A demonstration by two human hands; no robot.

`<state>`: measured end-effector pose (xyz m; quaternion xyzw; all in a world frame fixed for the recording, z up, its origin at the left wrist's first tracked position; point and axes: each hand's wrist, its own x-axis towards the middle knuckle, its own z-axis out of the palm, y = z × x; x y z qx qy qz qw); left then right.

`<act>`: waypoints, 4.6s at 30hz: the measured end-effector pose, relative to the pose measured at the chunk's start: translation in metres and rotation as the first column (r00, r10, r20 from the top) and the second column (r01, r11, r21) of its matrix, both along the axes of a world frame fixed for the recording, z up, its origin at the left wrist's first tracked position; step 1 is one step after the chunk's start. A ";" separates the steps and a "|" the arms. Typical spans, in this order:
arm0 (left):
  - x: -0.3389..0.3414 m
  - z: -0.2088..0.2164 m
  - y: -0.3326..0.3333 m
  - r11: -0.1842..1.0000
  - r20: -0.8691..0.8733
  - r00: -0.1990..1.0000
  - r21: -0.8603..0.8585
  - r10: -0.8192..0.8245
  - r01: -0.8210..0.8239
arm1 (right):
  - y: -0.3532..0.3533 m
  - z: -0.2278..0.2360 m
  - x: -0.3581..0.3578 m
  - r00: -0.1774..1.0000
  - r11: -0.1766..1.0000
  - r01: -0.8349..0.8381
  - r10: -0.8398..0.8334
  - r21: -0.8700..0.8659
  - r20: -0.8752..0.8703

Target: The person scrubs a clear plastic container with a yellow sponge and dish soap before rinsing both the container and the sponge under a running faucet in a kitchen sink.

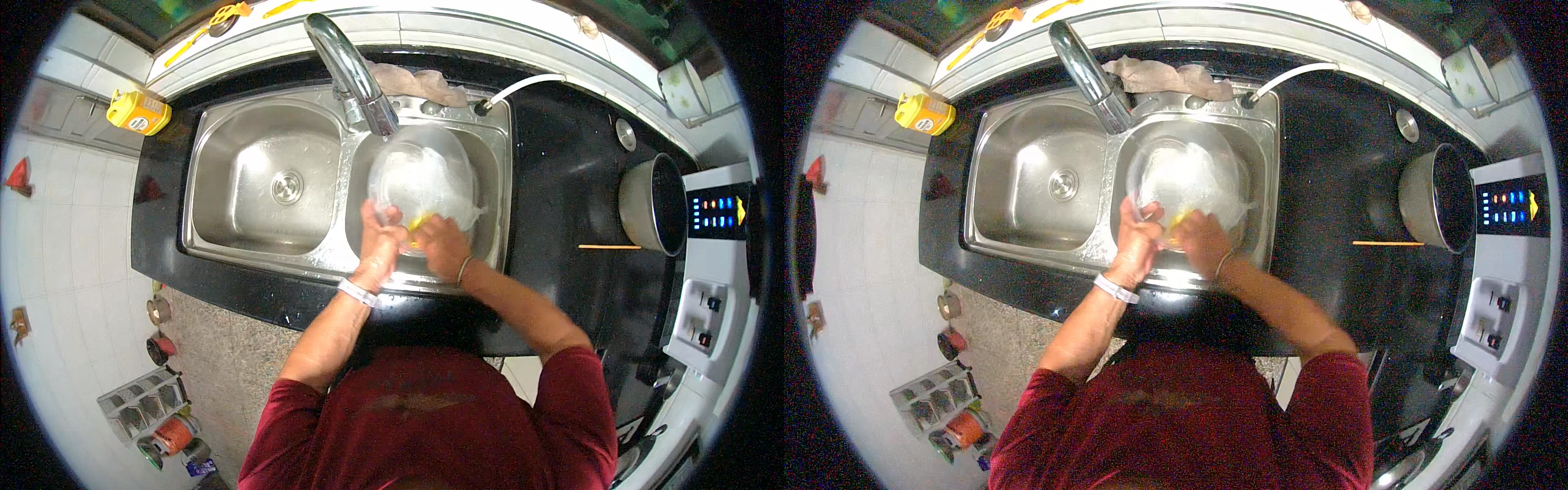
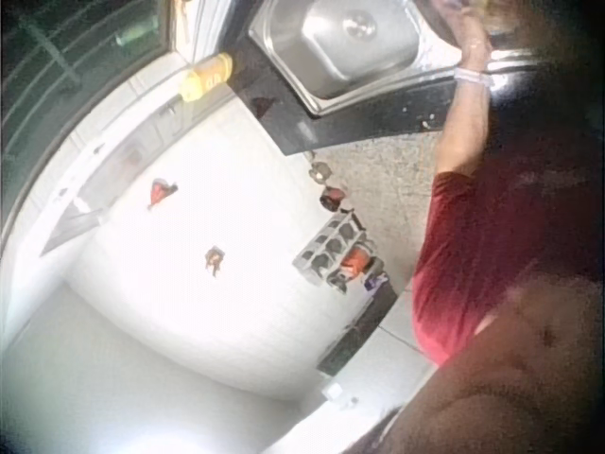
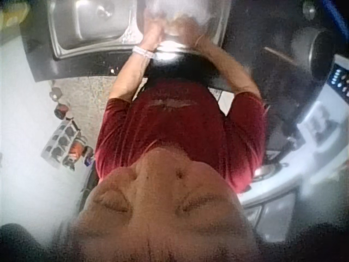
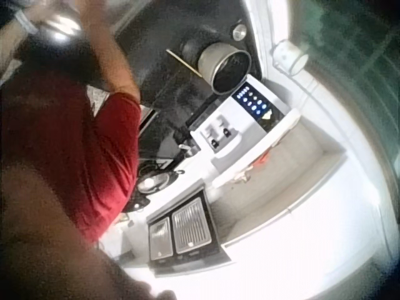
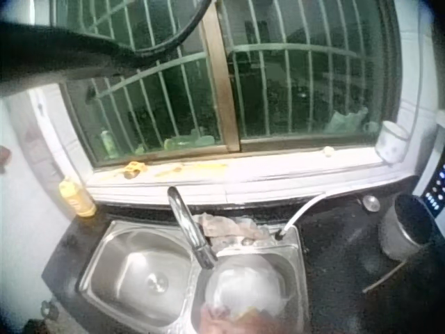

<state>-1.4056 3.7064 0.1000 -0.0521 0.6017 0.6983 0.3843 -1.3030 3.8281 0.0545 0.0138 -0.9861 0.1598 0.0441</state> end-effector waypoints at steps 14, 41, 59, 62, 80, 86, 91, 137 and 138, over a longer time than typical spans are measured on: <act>-0.022 0.066 -0.083 0.993 -0.720 0.693 -0.095 -0.024 -0.064 | 0.042 -0.009 0.017 0.966 0.988 0.152 -0.149 0.002 0.210; -0.058 0.047 -0.119 0.983 -0.863 0.470 -0.165 -0.183 0.080 | 0.026 0.020 0.030 0.815 0.606 0.574 -0.486 -0.552 0.315; -0.239 -0.077 -0.182 0.989 0.214 0.971 -0.124 0.103 -0.077 | 0.029 -0.055 0.020 0.709 0.375 0.673 -0.573 -0.638 0.411; -0.252 -0.116 -0.188 0.979 0.245 0.965 -0.201 0.094 -0.044 | 0.029 -0.049 0.022 0.685 0.333 0.691 -0.587 -0.642 0.432; -0.105 0.001 -0.090 0.775 -0.412 0.665 -0.442 -0.623 0.452 | -0.026 -0.074 -0.037 0.717 0.993 0.035 -0.104 0.114 0.689; -0.044 -0.070 -0.029 0.667 -0.175 0.793 -0.660 -0.583 0.346 | -0.013 -0.088 -0.048 0.661 0.992 -0.072 -0.027 0.100 0.750; -0.034 -0.142 -0.008 0.790 0.060 0.979 -0.583 -0.194 0.192 | -0.015 -0.101 -0.045 0.829 0.991 0.135 -0.122 0.016 0.545; -0.050 -0.191 0.007 -0.091 0.159 0.189 -0.941 -0.969 0.325 | 0.028 -0.090 -0.028 0.638 0.978 -0.176 0.026 0.114 0.770; -0.041 -0.173 0.011 -0.224 0.212 -0.074 -0.936 -0.974 0.270 | 0.013 -0.089 -0.031 0.598 0.996 -0.084 0.029 0.027 0.801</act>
